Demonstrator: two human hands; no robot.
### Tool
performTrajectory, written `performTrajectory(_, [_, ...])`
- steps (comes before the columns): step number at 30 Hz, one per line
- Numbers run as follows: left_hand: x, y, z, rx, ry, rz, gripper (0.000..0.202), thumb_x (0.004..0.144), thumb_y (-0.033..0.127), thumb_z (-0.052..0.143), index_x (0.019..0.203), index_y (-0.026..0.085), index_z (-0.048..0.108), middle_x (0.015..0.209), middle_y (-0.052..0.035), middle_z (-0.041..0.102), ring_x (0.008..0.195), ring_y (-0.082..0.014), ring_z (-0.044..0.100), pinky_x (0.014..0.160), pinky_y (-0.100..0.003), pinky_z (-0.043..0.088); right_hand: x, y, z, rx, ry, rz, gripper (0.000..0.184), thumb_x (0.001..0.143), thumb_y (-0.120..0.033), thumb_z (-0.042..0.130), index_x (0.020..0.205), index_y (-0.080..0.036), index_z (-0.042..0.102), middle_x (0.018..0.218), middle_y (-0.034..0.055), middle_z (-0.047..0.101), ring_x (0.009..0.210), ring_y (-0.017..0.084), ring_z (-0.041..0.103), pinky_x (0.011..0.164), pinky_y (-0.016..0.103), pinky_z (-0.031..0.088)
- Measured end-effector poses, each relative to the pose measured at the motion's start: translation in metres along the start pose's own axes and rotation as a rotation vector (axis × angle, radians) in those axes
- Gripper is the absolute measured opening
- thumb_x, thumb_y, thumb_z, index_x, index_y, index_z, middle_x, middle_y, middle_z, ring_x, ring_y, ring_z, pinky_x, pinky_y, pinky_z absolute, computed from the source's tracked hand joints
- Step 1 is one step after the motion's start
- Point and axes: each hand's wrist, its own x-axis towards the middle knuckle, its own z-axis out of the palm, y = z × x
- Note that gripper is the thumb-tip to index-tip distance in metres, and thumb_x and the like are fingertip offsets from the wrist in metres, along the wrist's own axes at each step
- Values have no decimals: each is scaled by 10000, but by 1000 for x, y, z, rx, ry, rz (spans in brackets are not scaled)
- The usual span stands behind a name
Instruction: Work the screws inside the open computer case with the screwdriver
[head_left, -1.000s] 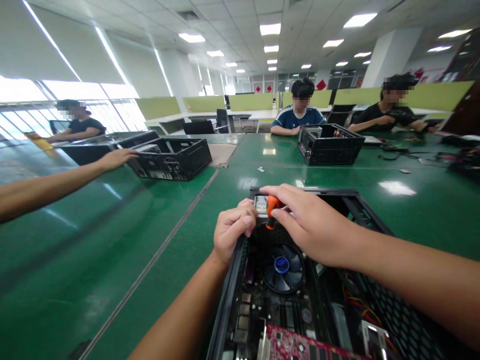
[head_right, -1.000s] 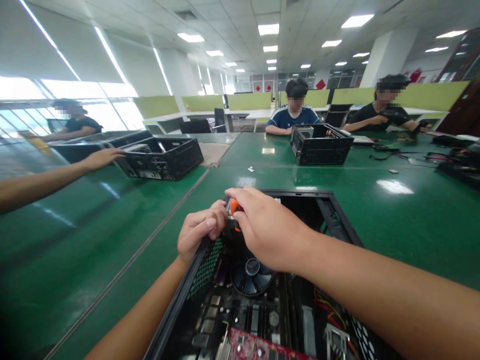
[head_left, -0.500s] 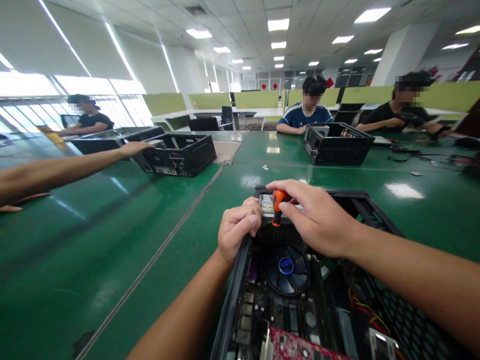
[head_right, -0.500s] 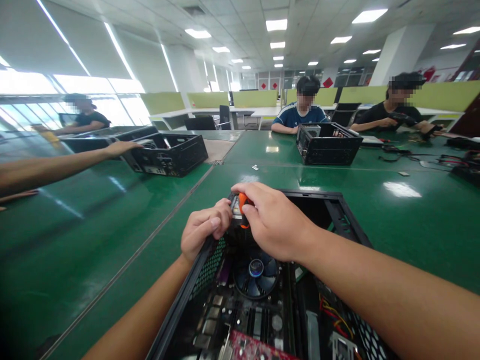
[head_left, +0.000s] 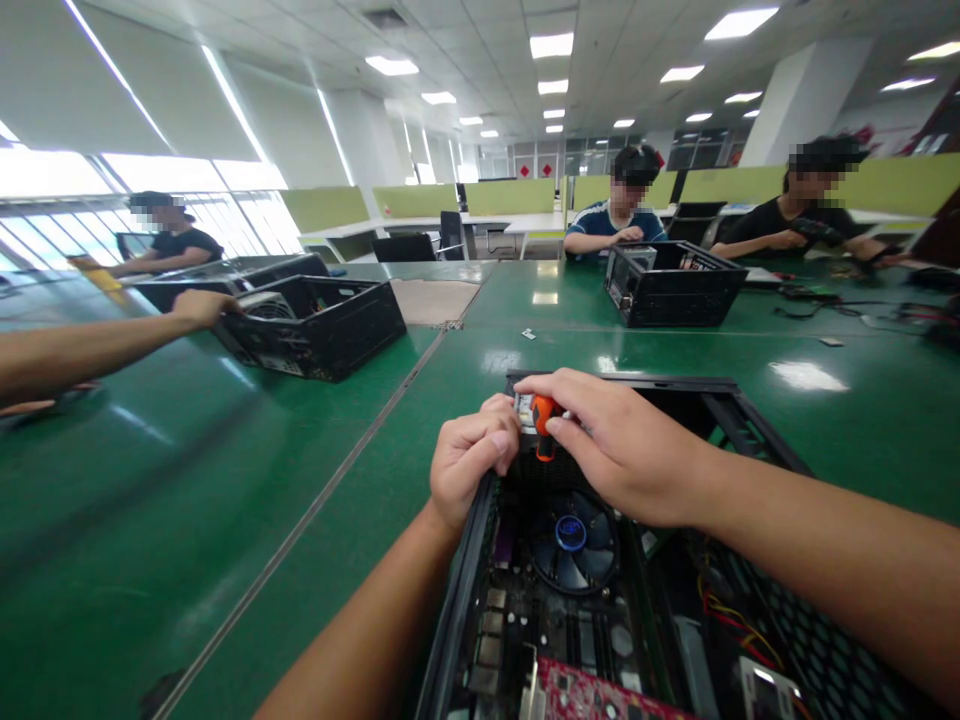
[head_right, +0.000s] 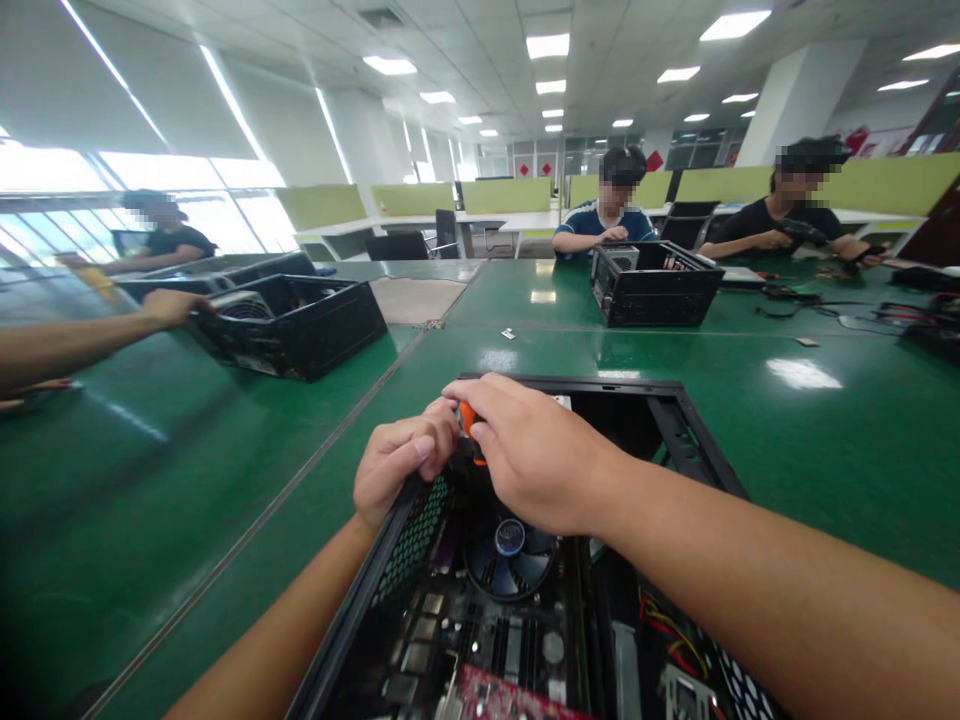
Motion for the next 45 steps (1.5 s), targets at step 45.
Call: performTrajectory(45, [0, 3, 0, 60, 18, -66, 491, 905, 415, 544, 479, 198, 429, 486, -5, 457, 581, -178, 444, 954, -459, 360, -9, -4, -46, -86, -134, 202, 286, 877, -94, 544, 1064, -230, 713, 1023, 15, 773, 883, 201, 695, 809, 331, 489])
